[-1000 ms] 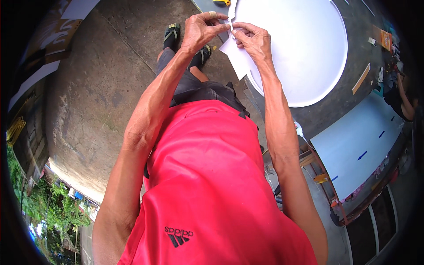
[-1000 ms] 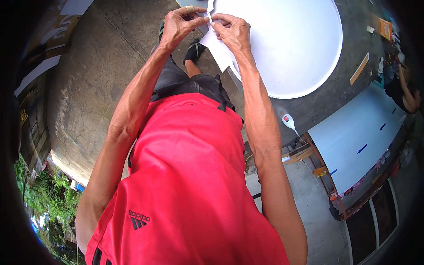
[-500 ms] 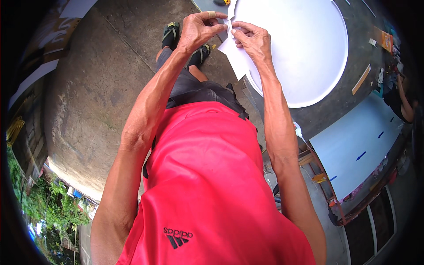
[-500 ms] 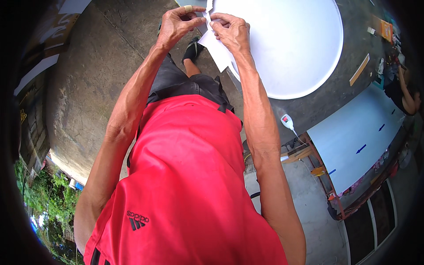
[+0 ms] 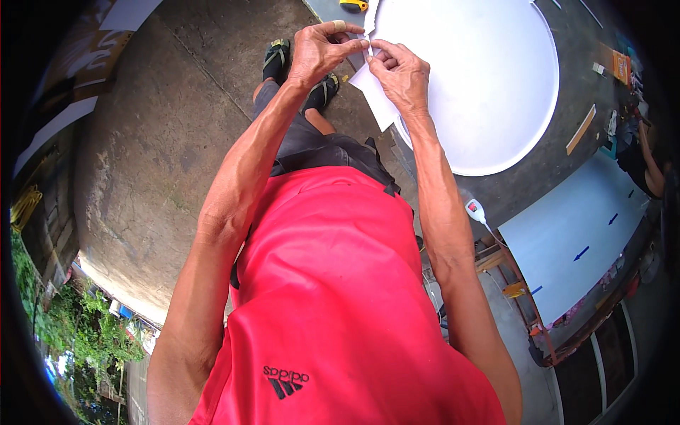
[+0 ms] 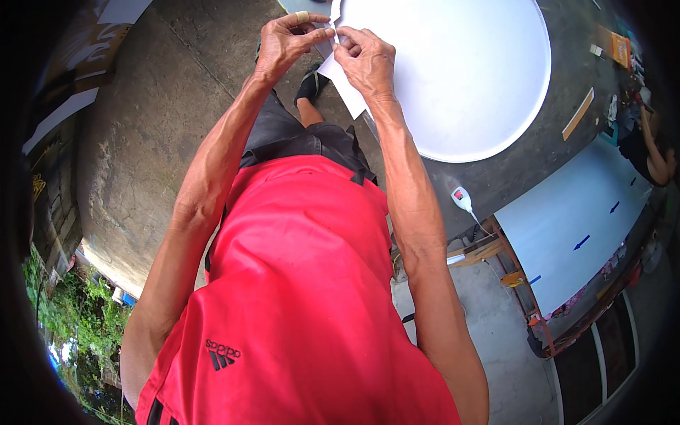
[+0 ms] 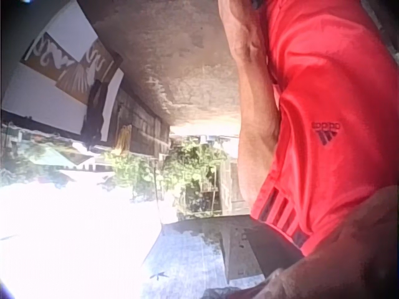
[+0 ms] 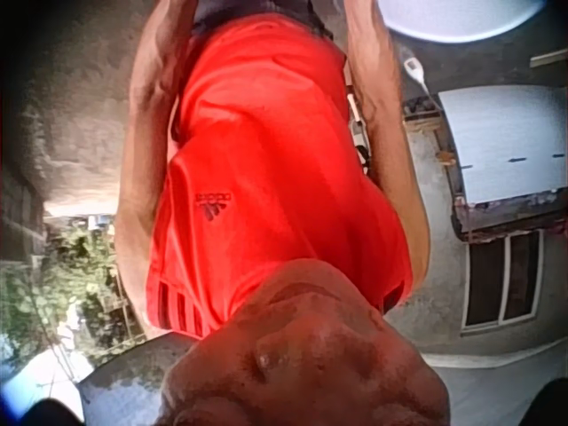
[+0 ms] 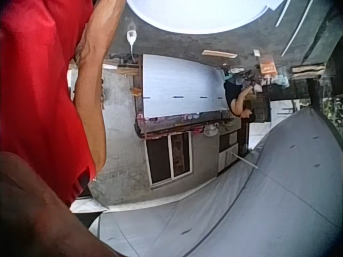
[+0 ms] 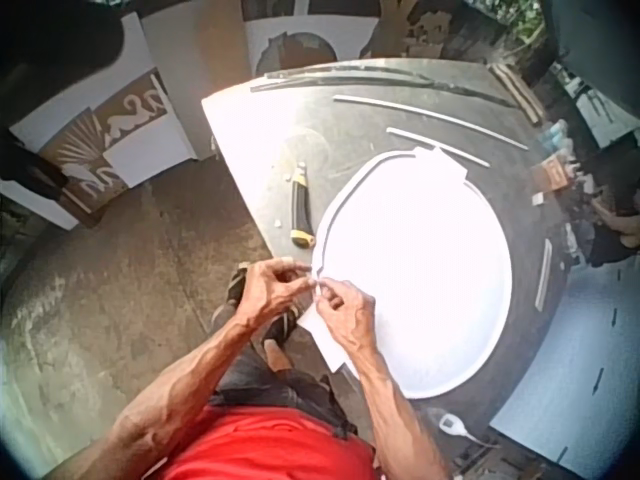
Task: The person uses a utility knife to cut small strips of white material and then applies glue to attach them to a large white circular board. They repeatedly cut, align, and press the strips onto the board's edge, working on one section at a time.
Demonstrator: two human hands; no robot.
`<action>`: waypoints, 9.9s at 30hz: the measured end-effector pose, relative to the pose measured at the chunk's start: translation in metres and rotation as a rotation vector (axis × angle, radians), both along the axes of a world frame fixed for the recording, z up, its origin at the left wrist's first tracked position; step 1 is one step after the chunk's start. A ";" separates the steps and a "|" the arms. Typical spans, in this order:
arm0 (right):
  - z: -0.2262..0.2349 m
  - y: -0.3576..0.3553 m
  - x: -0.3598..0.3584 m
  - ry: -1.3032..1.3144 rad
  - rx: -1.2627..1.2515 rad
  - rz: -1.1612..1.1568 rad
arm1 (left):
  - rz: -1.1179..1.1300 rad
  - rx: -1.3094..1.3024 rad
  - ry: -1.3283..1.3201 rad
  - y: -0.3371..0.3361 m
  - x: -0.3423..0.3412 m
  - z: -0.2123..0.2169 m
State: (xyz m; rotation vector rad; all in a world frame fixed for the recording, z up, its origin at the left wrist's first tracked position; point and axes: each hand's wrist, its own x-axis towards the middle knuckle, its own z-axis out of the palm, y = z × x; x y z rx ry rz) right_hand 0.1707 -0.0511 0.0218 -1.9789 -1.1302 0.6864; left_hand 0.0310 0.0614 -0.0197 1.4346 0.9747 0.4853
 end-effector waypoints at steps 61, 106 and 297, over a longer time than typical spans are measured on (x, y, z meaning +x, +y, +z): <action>0.015 0.023 -0.047 -0.273 0.202 -0.001 | 0.196 -0.287 -0.109 -0.017 -0.016 0.036; 0.009 0.070 -0.059 -0.240 -0.167 0.134 | -0.088 0.256 0.173 0.102 -0.053 -0.001; 0.001 -0.022 0.009 -0.053 0.046 0.067 | 0.193 -0.153 0.120 -0.026 0.010 0.025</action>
